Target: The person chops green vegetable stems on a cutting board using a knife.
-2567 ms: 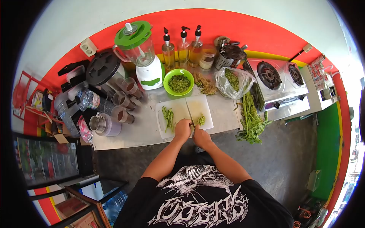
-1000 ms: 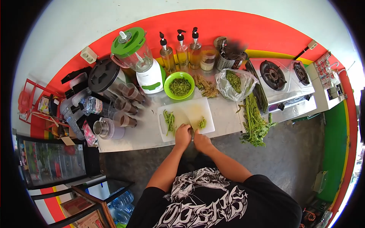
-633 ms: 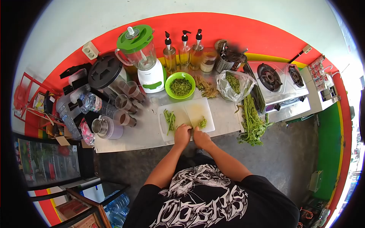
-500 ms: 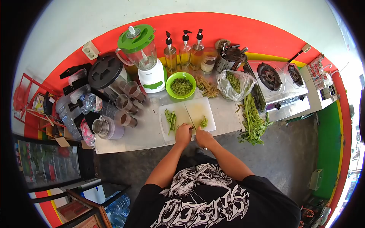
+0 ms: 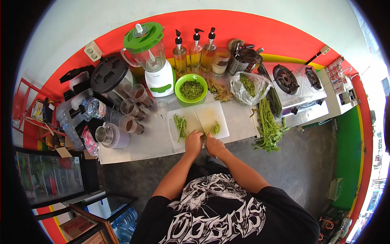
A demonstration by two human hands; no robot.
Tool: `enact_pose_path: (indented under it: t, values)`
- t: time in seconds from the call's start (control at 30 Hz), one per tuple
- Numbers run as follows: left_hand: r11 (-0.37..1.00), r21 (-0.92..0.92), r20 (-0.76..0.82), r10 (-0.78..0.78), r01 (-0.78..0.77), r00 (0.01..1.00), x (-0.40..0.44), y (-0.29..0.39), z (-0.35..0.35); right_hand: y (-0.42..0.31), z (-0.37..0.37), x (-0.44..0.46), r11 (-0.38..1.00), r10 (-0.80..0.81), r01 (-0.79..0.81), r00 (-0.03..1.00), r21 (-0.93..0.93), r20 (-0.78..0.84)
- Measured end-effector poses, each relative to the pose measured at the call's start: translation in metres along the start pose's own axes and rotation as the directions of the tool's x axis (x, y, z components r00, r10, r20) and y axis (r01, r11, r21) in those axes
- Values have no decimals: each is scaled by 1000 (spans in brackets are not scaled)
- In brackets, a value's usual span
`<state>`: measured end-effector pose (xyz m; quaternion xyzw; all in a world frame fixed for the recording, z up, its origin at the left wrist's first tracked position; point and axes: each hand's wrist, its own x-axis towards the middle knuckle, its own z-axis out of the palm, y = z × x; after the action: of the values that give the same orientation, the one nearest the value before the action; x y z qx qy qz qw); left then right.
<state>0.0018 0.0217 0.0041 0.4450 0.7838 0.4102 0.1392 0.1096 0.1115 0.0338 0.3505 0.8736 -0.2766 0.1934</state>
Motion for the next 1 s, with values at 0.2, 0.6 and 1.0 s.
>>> enact_pose_path:
  t: [0.2,0.6,1.0]
  values:
    - [995,51,39,-88,86,995,6,9,-7,-8,-8,-10,990,34,-19,994,-142,104]
    - [999,35,-44,9,-7,999,-7,5,0,-9,-6,-10,998,-5,9,998,-56,68]
    - [992,20,-33,-124,125,992,-3,3,0,-16,-18,-8,991,-38,49,996,-127,85]
